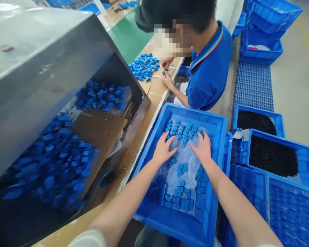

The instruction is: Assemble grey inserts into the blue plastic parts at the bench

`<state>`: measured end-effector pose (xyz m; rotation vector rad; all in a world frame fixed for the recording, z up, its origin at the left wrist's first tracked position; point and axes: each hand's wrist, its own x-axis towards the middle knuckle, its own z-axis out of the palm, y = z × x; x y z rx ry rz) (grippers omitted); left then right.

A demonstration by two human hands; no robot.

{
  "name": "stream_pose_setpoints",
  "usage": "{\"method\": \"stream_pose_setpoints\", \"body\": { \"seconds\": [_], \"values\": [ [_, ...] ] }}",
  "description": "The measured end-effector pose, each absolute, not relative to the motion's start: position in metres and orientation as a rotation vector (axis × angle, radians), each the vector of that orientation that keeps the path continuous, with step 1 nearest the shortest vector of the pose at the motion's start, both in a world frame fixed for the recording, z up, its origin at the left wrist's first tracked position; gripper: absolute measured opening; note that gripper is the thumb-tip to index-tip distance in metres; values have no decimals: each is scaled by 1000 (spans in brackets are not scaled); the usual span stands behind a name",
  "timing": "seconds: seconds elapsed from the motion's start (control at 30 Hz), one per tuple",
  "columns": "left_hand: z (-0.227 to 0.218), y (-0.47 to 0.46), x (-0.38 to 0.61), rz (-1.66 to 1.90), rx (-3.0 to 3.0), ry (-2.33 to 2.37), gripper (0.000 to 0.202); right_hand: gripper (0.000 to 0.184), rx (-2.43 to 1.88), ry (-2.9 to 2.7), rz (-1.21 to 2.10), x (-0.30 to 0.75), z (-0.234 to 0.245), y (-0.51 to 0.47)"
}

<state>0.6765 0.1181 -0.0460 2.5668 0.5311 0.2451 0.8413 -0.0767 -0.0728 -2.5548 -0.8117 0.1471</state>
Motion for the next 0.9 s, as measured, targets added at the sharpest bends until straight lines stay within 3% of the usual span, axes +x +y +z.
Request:
{"method": "stream_pose_setpoints", "body": {
  "seconds": [0.13,0.23,0.43,0.63,0.8,0.9],
  "values": [
    [-74,147,730,4,2768,503,90,104,-2602,-1400,279,873,-78,-32],
    [-80,174,756,-127,2813,324,99,108,-2566,-1647,323,882,-85,-19],
    [-90,176,753,-51,2906,307,70,87,-2562,-1669,194,872,-90,-28],
    [-95,170,754,-20,2917,358,82,92,-2605,-1661,246,864,-90,-26],
    [-101,170,750,17,2918,336,55,85,-2599,-1705,291,887,-79,-18],
    [-102,169,746,23,2944,301,53,87,-2600,-1743,316,899,-75,-9]
  ]
}}
